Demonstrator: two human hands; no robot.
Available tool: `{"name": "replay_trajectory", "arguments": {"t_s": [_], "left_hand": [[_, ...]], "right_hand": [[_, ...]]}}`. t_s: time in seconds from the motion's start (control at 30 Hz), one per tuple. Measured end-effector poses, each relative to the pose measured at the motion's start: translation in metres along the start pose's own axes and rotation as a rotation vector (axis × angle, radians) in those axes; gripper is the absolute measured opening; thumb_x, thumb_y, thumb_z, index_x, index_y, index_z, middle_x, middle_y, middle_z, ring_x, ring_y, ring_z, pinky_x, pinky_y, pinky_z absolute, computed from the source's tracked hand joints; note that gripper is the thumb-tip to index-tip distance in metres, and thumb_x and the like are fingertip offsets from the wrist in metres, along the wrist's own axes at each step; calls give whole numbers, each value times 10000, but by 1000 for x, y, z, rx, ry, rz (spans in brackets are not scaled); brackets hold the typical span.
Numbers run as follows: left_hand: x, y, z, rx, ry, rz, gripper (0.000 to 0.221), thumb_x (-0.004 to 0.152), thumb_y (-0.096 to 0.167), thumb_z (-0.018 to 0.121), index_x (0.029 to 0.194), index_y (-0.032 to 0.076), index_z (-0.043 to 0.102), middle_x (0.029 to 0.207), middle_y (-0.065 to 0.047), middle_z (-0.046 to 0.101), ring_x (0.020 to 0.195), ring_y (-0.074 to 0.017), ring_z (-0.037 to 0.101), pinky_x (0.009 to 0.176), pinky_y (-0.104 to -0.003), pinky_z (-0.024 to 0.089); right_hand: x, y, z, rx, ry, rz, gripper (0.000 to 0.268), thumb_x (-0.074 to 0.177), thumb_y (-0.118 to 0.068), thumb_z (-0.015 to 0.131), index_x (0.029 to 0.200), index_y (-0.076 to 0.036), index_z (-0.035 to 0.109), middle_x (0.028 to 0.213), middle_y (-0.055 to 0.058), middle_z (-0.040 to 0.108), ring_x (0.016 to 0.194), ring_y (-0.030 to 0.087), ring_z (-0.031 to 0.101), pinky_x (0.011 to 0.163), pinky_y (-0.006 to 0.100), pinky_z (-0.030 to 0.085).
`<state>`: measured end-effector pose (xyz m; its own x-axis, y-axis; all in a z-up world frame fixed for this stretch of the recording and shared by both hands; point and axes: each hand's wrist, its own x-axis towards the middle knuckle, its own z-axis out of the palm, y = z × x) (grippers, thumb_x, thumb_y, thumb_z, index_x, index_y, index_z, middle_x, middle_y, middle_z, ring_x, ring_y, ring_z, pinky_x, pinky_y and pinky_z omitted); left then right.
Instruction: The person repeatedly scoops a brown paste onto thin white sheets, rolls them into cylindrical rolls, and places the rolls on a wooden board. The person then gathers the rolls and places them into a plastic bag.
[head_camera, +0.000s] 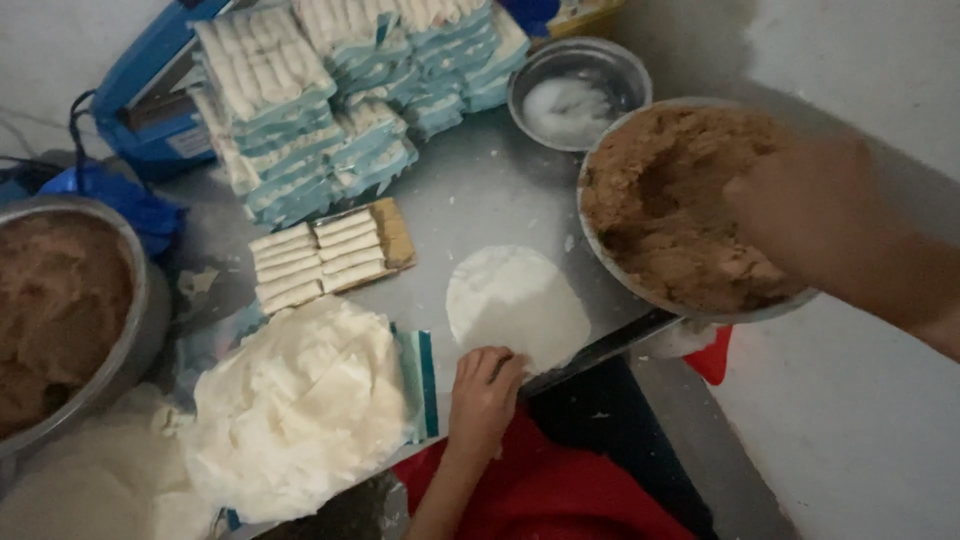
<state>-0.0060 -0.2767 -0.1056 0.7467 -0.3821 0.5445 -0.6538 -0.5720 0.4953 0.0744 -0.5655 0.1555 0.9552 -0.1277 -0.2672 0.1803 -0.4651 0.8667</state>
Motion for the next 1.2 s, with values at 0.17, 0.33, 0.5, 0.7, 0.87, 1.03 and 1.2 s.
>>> {"name": "replay_trajectory", "arguments": {"t_s": [0.17, 0.33, 0.5, 0.7, 0.87, 1.03, 1.2], "left_hand": [[2, 4, -2, 22, 13, -22, 195, 918, 8, 705, 1111, 26, 689, 1076, -127, 635, 1000, -288, 578, 863, -413, 501], [0, 1, 3, 35, -30, -75, 311, 916, 18, 695, 1224, 55, 679, 1121, -123, 633, 1026, -290, 562, 866, -421, 473], [-4, 2, 8, 20, 73, -77, 189, 920, 50, 713, 1099, 113, 715, 1127, -149, 609, 1036, -311, 575, 835, -442, 471], [9, 17, -4, 16, 150, -215, 140, 889, 83, 769, 1009, 153, 751, 1377, -163, 539, 1296, -403, 509, 1026, -544, 396], [12, 13, 0, 29, 134, -257, 213, 919, 94, 749, 1095, 214, 738, 1453, -171, 491, 1360, -432, 467, 1047, -589, 367], [2, 10, 5, -18, 113, -263, 200, 930, 89, 740, 1080, 220, 760, 1480, -152, 479, 1387, -428, 445, 1073, -605, 348], [-19, 4, 13, 55, 122, -212, 73, 871, 119, 808, 909, 168, 768, 1498, -147, 490, 1379, -414, 466, 1068, -578, 366]], "right_hand": [[6, 13, 16, 200, 147, -153, 353, 916, -153, 565, 597, -268, 469, 517, -111, 458, 489, 50, 431, 461, 248, 280], [35, 15, 69, 575, -109, 49, 268, 946, -565, 546, 898, -378, 732, 721, -133, 670, 664, 42, 623, 535, 216, 416], [-6, -3, 91, 1127, -22, 53, 438, 833, -617, 556, 1215, -519, 747, 1465, -213, 615, 1317, 97, 575, 1047, 352, 362], [-33, -127, 5, 859, -107, -458, 247, 1058, -357, 421, 1155, -424, 638, 1080, -134, 690, 1037, 82, 673, 930, 292, 533], [-12, -129, 29, 784, -98, -487, 297, 1045, -340, 449, 1232, -453, 649, 945, -74, 768, 858, 168, 752, 757, 377, 603], [-11, -138, 46, 774, 209, -462, 258, 1022, -291, 468, 1122, -442, 652, 775, -56, 729, 726, 175, 735, 663, 356, 581], [-8, -158, 50, 874, 434, -475, 233, 992, -214, 546, 964, -348, 735, 625, -2, 701, 546, 190, 672, 480, 343, 489]]}}
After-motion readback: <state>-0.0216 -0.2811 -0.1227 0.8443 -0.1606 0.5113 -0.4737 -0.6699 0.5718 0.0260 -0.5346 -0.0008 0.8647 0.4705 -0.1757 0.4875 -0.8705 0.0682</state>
